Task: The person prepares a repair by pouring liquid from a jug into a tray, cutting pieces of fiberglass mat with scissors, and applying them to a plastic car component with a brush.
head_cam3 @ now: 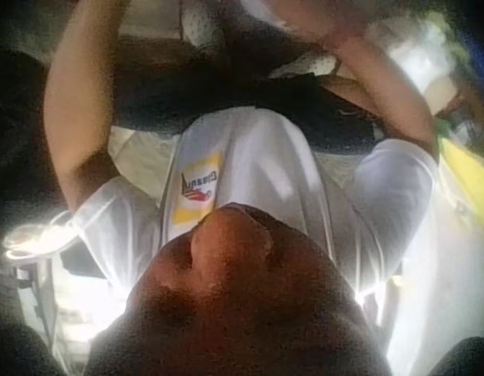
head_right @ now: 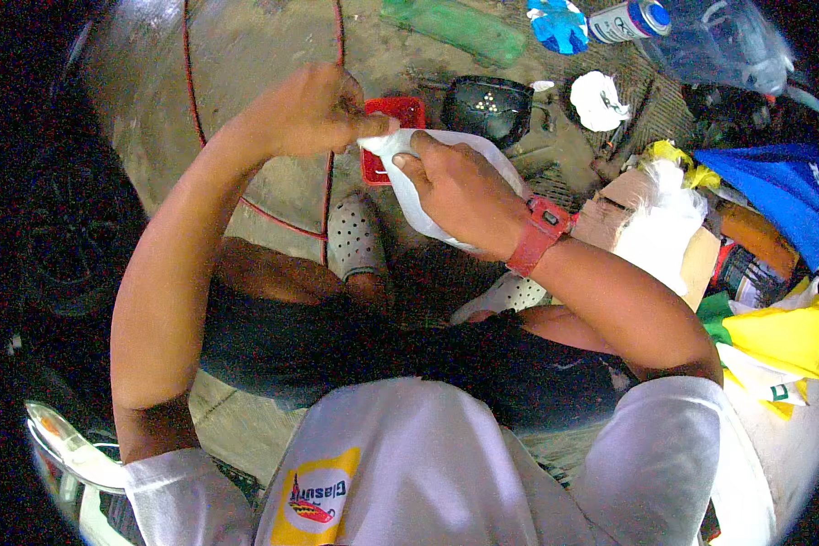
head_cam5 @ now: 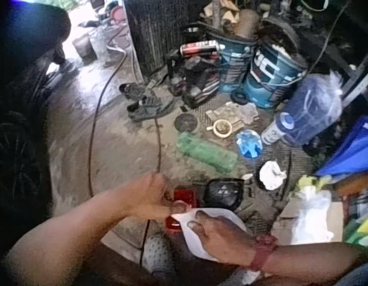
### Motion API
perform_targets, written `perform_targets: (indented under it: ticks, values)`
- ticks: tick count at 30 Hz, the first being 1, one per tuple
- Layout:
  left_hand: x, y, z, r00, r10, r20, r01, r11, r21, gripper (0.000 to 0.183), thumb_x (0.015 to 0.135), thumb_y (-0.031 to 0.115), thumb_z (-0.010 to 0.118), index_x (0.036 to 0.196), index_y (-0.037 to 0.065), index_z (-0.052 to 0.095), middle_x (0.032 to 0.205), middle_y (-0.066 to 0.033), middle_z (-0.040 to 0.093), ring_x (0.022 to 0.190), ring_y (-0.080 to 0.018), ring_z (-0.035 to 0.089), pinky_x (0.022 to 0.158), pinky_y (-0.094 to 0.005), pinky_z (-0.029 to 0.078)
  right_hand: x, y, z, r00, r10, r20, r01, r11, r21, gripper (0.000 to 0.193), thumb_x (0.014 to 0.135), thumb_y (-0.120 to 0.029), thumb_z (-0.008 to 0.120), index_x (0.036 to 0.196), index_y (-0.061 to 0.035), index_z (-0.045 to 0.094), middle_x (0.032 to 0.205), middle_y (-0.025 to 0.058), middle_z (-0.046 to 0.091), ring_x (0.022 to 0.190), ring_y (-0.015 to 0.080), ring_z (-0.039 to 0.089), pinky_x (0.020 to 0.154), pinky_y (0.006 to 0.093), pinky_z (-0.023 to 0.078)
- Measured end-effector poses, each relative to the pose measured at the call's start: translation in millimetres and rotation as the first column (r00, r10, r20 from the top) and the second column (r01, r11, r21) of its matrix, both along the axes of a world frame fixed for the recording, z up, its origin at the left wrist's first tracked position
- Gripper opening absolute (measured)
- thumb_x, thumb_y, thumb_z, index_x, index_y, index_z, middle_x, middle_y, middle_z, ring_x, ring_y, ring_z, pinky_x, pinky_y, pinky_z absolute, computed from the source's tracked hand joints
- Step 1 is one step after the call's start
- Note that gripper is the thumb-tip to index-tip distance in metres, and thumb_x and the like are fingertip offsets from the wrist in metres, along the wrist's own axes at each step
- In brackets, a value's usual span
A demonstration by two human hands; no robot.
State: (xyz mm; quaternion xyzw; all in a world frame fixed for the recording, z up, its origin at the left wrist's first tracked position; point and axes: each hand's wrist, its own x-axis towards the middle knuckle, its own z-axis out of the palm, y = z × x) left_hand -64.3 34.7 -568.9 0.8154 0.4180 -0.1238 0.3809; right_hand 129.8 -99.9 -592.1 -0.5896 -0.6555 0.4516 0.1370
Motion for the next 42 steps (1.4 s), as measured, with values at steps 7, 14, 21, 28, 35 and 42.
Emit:
perform_targets:
  ticks: [7, 14, 21, 28, 35, 42]
  values:
    - [-5.9, 19.9, 3.0, 0.973, 0.146, 0.179, -0.179, 0.966, 0.187, 0.060, 0.084, 0.055, 0.076, 0.088, -0.005, 0.073, 0.074, -0.0193, 0.072, 0.073, -0.0303, 0.075, 0.068, -0.0446, 0.058, -2.1, 0.7, -3.8, 0.998, 0.047, 0.036, -0.044, 0.997, -0.064, 0.036, 0.107, -0.030, 0.054, 0.114, 0.0042, 0.059, 0.092, 0.0330, 0.065, 0.091, 0.0524, 0.062, 0.076, 0.0542, 0.047]
    - [-1.1, 24.3, 58.3, 0.991, 0.080, 0.110, -0.114, 0.933, 0.343, 0.054, 0.087, 0.046, 0.070, 0.099, -0.006, 0.072, 0.098, -0.0310, 0.071, 0.096, -0.0467, 0.070, 0.087, -0.0485, 0.057, 5.1, -2.9, -39.8, 0.987, 0.112, 0.111, -0.113, 0.994, 0.007, 0.028, 0.106, -0.028, 0.052, 0.105, 0.0001, 0.058, 0.084, 0.0305, 0.065, 0.083, 0.0519, 0.064, 0.071, 0.0593, 0.048]
    - [11.8, 25.3, 41.0, 0.940, 0.048, 0.337, -0.167, 0.928, 0.334, 0.046, 0.085, 0.039, 0.069, 0.082, -0.006, 0.073, 0.092, -0.0296, 0.072, 0.090, -0.0451, 0.071, 0.084, -0.0487, 0.058, 16.6, -11.8, -58.7, 0.968, 0.149, 0.199, -0.133, 0.987, -0.092, 0.031, 0.106, -0.027, 0.052, 0.102, 0.0029, 0.058, 0.083, 0.0327, 0.064, 0.082, 0.0528, 0.063, 0.070, 0.0613, 0.046]
    - [14.8, 27.2, 75.3, 0.987, 0.022, 0.158, -0.056, 0.975, 0.214, 0.032, 0.081, 0.027, 0.067, 0.086, -0.004, 0.075, 0.088, -0.0275, 0.073, 0.090, -0.0416, 0.073, 0.082, -0.0465, 0.058, 10.7, -6.2, -58.4, 0.951, 0.208, 0.227, -0.192, 0.977, -0.089, 0.031, 0.106, -0.027, 0.053, 0.107, 0.0037, 0.060, 0.087, 0.0331, 0.066, 0.084, 0.0524, 0.065, 0.073, 0.0611, 0.049]
    - [20.8, 28.7, 75.2, 0.983, 0.085, 0.165, -0.109, 0.985, 0.136, 0.030, 0.082, 0.024, 0.067, 0.089, -0.004, 0.076, 0.093, -0.0273, 0.074, 0.094, -0.0403, 0.073, 0.085, -0.0457, 0.058, 6.4, -0.5, -61.0, 0.950, 0.219, 0.222, -0.215, 0.976, -0.044, 0.034, 0.105, -0.026, 0.054, 0.108, 0.0069, 0.062, 0.092, 0.0341, 0.066, 0.088, 0.0525, 0.065, 0.077, 0.0593, 0.051]
    - [6.8, 32.3, 63.8, 0.961, 0.030, 0.275, -0.071, 0.987, 0.140, 0.032, 0.080, 0.025, 0.068, 0.090, -0.004, 0.076, 0.096, -0.0277, 0.074, 0.096, -0.0404, 0.073, 0.086, -0.0458, 0.058, 4.8, 5.4, -71.7, 0.927, 0.269, 0.261, -0.259, 0.963, -0.074, 0.034, 0.106, -0.025, 0.053, 0.109, 0.0070, 0.063, 0.097, 0.0338, 0.067, 0.092, 0.0510, 0.065, 0.082, 0.0577, 0.052]
